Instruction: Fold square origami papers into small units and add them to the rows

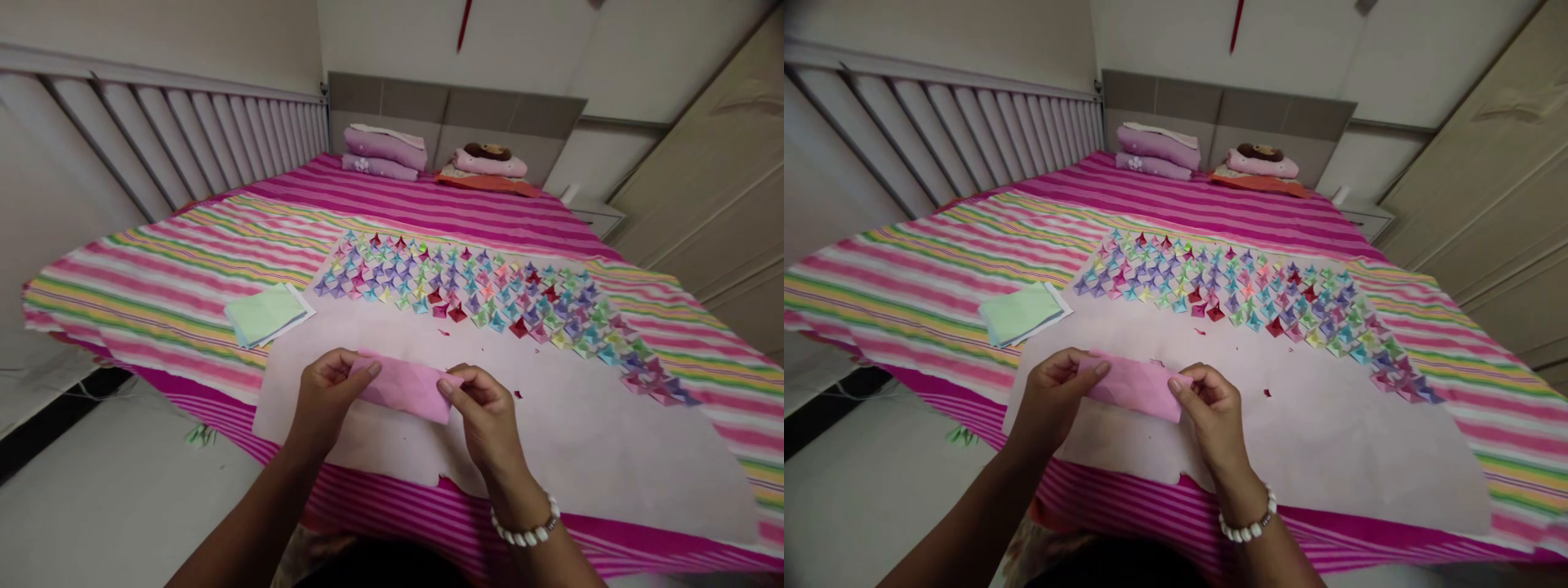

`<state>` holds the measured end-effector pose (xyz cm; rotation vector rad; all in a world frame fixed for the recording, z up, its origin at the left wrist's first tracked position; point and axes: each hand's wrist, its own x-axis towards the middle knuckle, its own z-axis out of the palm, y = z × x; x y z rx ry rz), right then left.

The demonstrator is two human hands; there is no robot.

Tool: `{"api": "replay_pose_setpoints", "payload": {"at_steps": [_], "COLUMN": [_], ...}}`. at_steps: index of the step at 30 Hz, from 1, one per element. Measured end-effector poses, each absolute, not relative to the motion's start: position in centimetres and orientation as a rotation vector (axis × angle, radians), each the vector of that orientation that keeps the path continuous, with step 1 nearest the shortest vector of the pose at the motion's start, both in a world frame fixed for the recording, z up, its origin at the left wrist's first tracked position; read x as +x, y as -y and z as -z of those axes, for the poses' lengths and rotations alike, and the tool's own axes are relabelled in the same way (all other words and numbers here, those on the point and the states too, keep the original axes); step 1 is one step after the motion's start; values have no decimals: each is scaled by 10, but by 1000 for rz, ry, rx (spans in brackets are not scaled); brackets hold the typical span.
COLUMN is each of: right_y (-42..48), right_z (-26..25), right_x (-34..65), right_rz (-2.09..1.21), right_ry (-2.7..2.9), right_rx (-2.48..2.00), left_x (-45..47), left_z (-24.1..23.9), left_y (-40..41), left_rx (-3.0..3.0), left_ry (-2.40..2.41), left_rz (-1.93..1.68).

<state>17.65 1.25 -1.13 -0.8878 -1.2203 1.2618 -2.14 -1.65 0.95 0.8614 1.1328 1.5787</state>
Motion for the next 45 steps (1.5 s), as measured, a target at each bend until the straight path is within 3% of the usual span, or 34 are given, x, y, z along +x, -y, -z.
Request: {"api": "replay_pose_setpoints", "payload": {"at_steps": [14, 21, 26, 45], "right_y": [-17, -16, -13, -2], "right_z": [-25, -12, -3, 17], "right_x": [177, 176, 171, 155], "right_rz": [-1162, -1266, -1321, -1320], "right_ry": [1859, 1580, 1432, 1397], "right_rx": [-931, -926, -924, -949], "left_x": [-16, -13, 6, 2], "left_z": [-28, -20, 3, -9], "left_y": [18, 15, 21, 9], "left_rx": [1263, 916, 785, 825], "left_ry": [-1287, -1020, -766, -1122], "left_rz": [-1305, -1483, -1272, -1410]}}
